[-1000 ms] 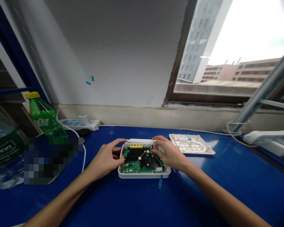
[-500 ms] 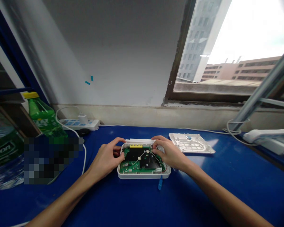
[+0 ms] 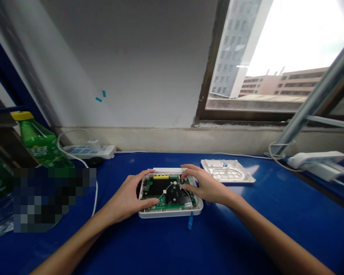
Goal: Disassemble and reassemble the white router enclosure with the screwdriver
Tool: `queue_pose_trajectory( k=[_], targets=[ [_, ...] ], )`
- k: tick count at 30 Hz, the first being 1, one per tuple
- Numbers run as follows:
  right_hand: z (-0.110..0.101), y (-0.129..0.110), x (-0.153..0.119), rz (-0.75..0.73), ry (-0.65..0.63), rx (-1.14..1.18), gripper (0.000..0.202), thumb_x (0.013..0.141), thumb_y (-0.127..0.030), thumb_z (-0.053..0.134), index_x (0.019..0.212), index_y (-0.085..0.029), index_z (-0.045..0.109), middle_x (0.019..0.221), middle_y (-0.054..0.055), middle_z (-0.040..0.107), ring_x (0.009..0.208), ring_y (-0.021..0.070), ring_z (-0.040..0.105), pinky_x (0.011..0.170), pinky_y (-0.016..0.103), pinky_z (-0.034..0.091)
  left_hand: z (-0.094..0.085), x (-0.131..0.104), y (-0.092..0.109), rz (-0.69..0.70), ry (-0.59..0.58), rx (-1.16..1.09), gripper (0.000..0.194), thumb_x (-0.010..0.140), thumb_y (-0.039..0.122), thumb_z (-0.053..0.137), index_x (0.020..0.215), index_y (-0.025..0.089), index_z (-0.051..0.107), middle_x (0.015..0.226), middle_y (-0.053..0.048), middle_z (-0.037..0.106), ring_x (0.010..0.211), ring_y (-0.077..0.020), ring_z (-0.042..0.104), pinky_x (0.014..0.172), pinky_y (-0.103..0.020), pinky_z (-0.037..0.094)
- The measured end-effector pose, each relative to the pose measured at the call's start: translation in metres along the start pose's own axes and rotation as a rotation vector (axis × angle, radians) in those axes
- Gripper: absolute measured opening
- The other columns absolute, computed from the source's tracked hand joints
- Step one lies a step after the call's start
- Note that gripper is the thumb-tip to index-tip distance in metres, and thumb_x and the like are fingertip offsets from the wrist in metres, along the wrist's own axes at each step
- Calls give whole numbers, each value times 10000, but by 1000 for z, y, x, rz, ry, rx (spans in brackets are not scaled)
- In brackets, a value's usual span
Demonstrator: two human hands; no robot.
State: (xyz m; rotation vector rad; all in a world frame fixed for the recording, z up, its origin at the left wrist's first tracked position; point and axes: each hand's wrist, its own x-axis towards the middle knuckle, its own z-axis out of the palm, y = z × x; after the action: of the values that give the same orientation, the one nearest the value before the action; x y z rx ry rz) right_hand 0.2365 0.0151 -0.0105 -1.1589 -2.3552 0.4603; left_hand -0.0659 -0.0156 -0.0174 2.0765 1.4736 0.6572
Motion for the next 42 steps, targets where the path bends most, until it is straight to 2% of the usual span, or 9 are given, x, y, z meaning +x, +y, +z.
queue_pose_trajectory(
  k=[10, 14, 17, 23, 29, 32, 36, 39, 42],
  targets=[
    [0, 3, 1, -63, 67, 42, 20, 957, -224, 623, 960, -243, 629, 1331, 74, 592, 1190, 223, 600, 1007, 385, 472, 8, 2, 0, 137, 50, -386, 820, 746, 237, 831, 1460, 355, 445, 1515, -80, 510, 1362, -326, 520, 1121, -500, 429],
    [-1, 1, 2, -100, 129, 63, 46, 959, -196, 616, 963, -240, 604, 1284, 73, 594, 1138, 215, 605, 960, 377, 489, 7, 0, 6, 67, 50, -592, 867, 754, 245, 832, 1499, 372, 408, 1602, -97, 397, 1284, -356, 594, 1024, -514, 522],
    [-1, -4, 2, -117, 172, 39, 71, 952, -181, 616, 981, -238, 584, 1318, 83, 573, 1190, 234, 571, 992, 409, 476, 6, -2, 8, -1, -9, -724, 963, 756, 283, 846, 1554, 393, 318, 1578, -109, 434, 1185, -370, 663, 942, -520, 574],
    [-5, -14, 0, -143, 248, -3, 147, 926, -158, 637, 1031, -246, 585, 1335, 80, 584, 1231, 254, 557, 1016, 438, 478, 4, -3, 13, 6, 14, -739, 984, 762, 295, 856, 1569, 384, 301, 1550, -115, 473, 1199, -377, 656, 998, -529, 543],
    [0, -11, 4, -8, 421, 247, 521, 817, -312, 799, 1276, -285, 556, 1349, 77, 590, 1202, 266, 609, 997, 428, 557, 1, -1, 21, -33, 39, -936, 1260, 717, 225, 894, 1614, 398, 27, 1521, -105, 516, 1341, -355, 549, 1096, -503, 471],
    [3, -9, 6, 139, 413, 414, 758, 780, -407, 826, 1419, -288, 436, 1287, 102, 639, 1079, 280, 688, 965, 480, 583, 6, -1, 20, -82, 69, -1062, 1218, 708, 201, 898, 1609, 396, 101, 1531, -79, 512, 1364, -324, 529, 1087, -445, 492],
    [2, -12, 5, 247, 192, 785, 888, 825, -452, 775, 1517, -295, 241, 1023, 64, 745, 893, 284, 747, 804, 497, 635, 12, 0, 21, -141, 64, -1111, 889, 691, 209, 910, 1469, 223, 479, 1409, -134, 625, 1257, -339, 623, 1023, -406, 546],
    [2, -14, 4, 256, 99, 942, 775, 822, -426, 785, 1453, -307, 351, 1086, 58, 745, 957, 278, 742, 805, 457, 633, 13, 0, 24, -182, 0, -1146, 744, 716, 224, 898, 1374, 166, 557, 1307, -165, 685, 1156, -344, 684, 981, -423, 567],
    [2, -15, 2, 283, 102, 972, 675, 811, -429, 795, 1373, -283, 450, 1095, 62, 743, 983, 277, 734, 824, 441, 622, 14, -2, 26, -184, -65, -1206, 850, 719, 207, 898, 1452, 208, 469, 1323, -163, 672, 1159, -339, 682, 997, -444, 553]
  ],
)
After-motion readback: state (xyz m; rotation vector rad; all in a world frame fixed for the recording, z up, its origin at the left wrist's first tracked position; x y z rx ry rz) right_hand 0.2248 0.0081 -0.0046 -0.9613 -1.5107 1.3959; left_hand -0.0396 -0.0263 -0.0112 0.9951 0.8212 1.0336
